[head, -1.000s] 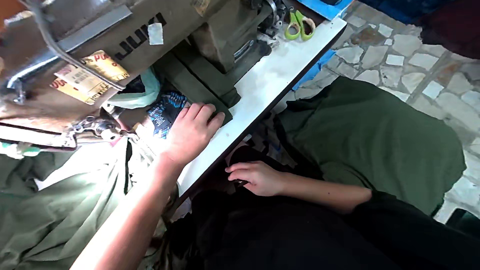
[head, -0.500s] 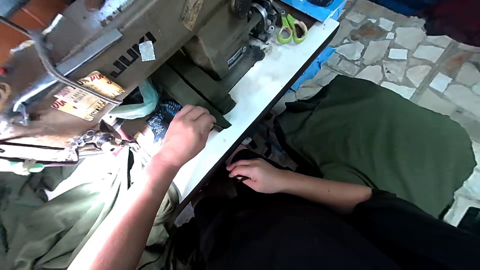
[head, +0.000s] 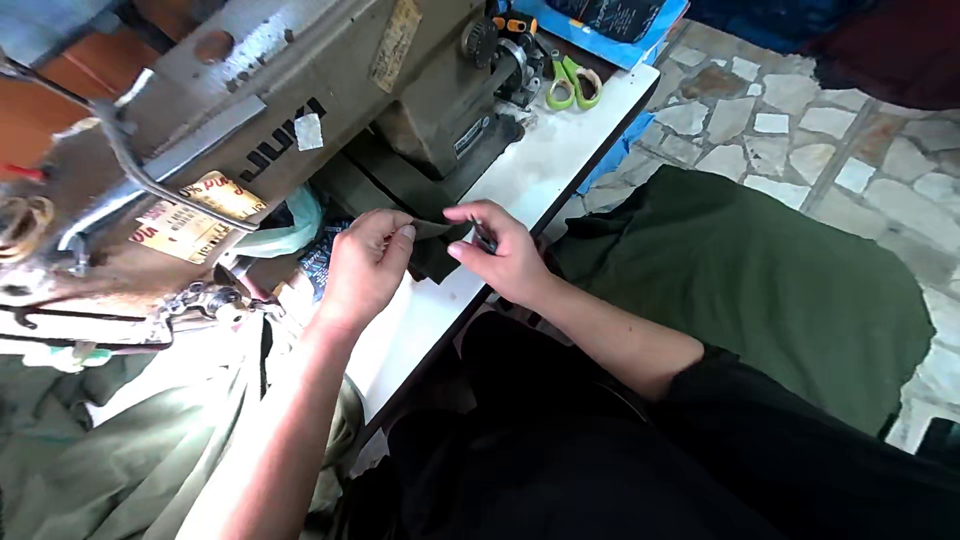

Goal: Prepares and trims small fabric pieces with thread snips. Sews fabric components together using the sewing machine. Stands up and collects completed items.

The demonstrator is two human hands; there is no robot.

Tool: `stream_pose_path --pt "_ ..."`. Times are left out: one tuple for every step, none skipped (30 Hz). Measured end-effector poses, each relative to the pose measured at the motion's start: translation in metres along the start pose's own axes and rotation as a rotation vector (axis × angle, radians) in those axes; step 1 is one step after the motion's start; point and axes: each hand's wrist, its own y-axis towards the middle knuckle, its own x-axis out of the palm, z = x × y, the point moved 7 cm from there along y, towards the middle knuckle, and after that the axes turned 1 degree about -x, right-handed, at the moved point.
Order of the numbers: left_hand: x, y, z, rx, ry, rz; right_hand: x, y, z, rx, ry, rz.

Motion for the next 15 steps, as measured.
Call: stream_pose_path --pt "-0.003 0.001 0.0 -0.009 -0.028 0.032 0.006 0.011 -0.003 -0.015 0.03 0.003" --pt "-0.008 0.002 0.002 0.003 -0.064 0.08 0.012 0.021 -0.009 -0.034 0.052 0.011" --pt "-0.015 0.001 0.007 0.042 -0.12 0.148 0.016 0.029 -0.019 -0.069 0.073 0.019" --pt "-0.024 -0.002 0.014 0.088 -0.201 0.218 0.019 0.037 -0.035 -0.128 0.097 0.012" --pt "-0.035 -0.007 0.024 0.124 -0.296 0.276 0.021 0.041 -0.054 -0.203 0.119 -0.008" --pt "-0.044 -0.014 0.035 0.14 -0.398 0.32 0.023 0.042 -0.074 -0.274 0.144 -0.038" --pt "-0.053 -0.024 0.046 0.142 -0.5 0.344 0.025 0.04 -0.092 -0.331 0.173 -0.074" --pt "-0.059 -0.034 0.056 0.138 -0.592 0.35 0.028 0.036 -0.108 -0.369 0.202 -0.117" --pt "-0.062 -0.046 0.063 0.128 -0.669 0.348 0.032 0.03 -0.12 -0.393 0.232 -0.163" --pt "-0.064 -0.057 0.066 0.118 -0.745 0.341 0.037 0.023 -0.13 -0.411 0.265 -0.207" --pt "-0.063 -0.07 0.067 0.106 -0.815 0.328 0.043 0.016 -0.136 -0.423 0.286 -0.256" --pt "-0.061 -0.082 0.066 0.087 -0.869 0.32 0.049 0.008 -0.138 -0.425 0.303 -0.302" --pt "-0.059 -0.094 0.064 0.06 -0.917 0.326 0.055 0.001 -0.14 -0.423 0.317 -0.345" --pt "-0.058 -0.105 0.063 0.038 -0.95 0.329 0.061 -0.006 -0.141 -0.417 0.324 -0.384" --pt "-0.057 -0.115 0.062 0.021 -0.969 0.331 0.067 -0.011 -0.142 -0.415 0.326 -0.415"
